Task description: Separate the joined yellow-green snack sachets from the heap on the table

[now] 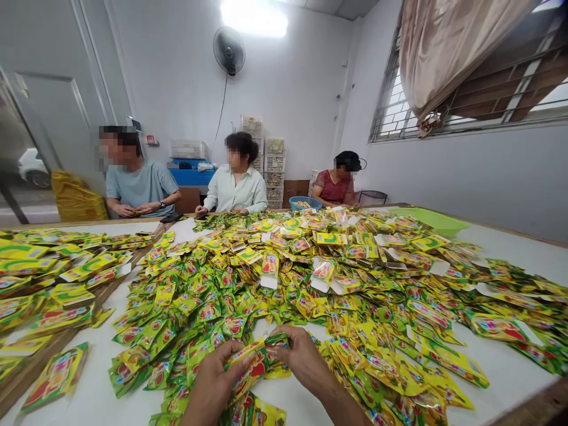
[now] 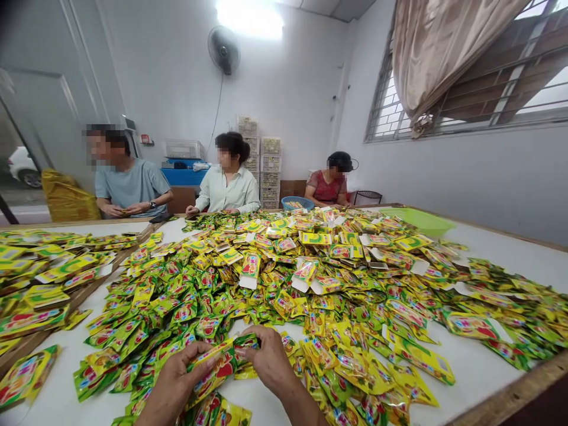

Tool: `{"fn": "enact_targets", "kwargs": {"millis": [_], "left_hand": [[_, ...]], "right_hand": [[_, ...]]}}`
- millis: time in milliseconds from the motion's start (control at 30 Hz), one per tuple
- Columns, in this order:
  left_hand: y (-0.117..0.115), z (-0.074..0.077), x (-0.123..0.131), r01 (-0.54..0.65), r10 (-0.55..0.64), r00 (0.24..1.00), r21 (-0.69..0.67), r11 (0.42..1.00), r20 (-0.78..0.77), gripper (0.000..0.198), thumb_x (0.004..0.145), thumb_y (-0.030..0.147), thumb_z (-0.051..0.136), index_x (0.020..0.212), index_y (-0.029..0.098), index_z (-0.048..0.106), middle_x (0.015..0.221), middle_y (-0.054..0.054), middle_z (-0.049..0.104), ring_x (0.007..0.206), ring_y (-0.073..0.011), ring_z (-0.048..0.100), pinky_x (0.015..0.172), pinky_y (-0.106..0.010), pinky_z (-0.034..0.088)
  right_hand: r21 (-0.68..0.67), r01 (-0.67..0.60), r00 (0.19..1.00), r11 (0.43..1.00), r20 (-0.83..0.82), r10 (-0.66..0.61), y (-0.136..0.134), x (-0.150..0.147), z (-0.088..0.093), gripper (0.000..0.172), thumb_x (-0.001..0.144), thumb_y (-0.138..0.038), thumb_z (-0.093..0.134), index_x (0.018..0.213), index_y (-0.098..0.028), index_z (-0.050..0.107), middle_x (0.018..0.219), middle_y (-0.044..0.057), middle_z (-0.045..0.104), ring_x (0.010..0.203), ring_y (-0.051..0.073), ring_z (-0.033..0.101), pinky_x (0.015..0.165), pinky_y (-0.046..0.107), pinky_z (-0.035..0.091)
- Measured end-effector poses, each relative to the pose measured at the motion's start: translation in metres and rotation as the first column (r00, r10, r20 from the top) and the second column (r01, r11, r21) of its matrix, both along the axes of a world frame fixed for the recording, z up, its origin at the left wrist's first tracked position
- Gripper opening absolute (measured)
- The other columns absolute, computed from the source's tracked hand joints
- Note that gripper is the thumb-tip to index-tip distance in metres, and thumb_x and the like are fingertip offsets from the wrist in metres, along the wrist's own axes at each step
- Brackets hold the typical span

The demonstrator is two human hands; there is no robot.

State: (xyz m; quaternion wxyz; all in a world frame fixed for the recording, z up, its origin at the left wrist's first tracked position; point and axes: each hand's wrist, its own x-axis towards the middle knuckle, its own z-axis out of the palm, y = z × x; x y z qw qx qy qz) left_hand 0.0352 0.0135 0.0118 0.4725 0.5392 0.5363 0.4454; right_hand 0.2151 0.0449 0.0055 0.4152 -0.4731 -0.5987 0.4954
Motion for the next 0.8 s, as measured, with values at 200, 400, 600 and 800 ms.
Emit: {"fn": "enact_targets", "kwargs": {"millis": [200, 400, 600, 800], "left_hand": [[0.003, -0.006, 0.001, 0.049, -0.026, 0.97, -0.087, 0.995, 0.24, 0.032, 0.058, 0.043, 0.073, 0.069, 0.015, 0.063, 0.067, -0.001, 0.066, 0.065, -0.0181, 0.058, 0.063, -0.027, 0.044], [0.008, -0.016, -0.003, 0.09, -0.027, 0.92, -0.143, 0.986, 0.391, 0.035, 0.052, 0.043, 0.078, 0.068, 0.015, 0.063, 0.064, -0.001, 0.067, 0.057, -0.0148, 0.056, 0.059, -0.026, 0.042], [0.019, -0.041, 0.004, 0.006, 0.025, 0.938, -0.089, 0.996, 0.345, 0.043, 0.042, 0.049, 0.08, 0.062, 0.016, 0.061, 0.059, -0.002, 0.064, 0.057, -0.016, 0.056, 0.056, -0.025, 0.04], [0.024, -0.043, 0.001, 0.009, 0.018, 0.948, -0.082, 0.997, 0.318, 0.049, 0.042, 0.051, 0.079, 0.074, 0.016, 0.067, 0.068, -0.004, 0.069, 0.061, -0.0189, 0.059, 0.06, -0.028, 0.042]], "right_hand": [[-0.025, 0.027, 0.976, 0.999, -0.215, -0.032, 0.001, -0.005, 0.002, 0.029, 0.058, -0.033, 0.074, 0.079, -0.016, 0.064, 0.074, 0.001, 0.064, 0.073, 0.018, 0.058, 0.066, 0.026, 0.045], [0.148, 0.149, 0.987, 0.978, 0.041, -0.157, 0.003, -0.01, -0.002, 0.02, 0.066, -0.035, 0.068, 0.077, -0.019, 0.066, 0.068, -0.001, 0.062, 0.066, 0.018, 0.054, 0.061, 0.025, 0.041], [0.18, 0.131, 0.98, 0.975, 0.123, -0.154, 0.005, -0.01, -0.019, 0.025, 0.068, -0.044, 0.064, 0.074, -0.019, 0.063, 0.066, 0.001, 0.059, 0.065, 0.018, 0.052, 0.059, 0.025, 0.041], [0.215, 0.188, 0.966, 0.958, 0.136, -0.22, 0.007, -0.007, -0.021, 0.035, 0.07, -0.055, 0.058, 0.074, -0.021, 0.064, 0.08, 0.006, 0.059, 0.076, 0.022, 0.057, 0.072, 0.031, 0.044]]}}
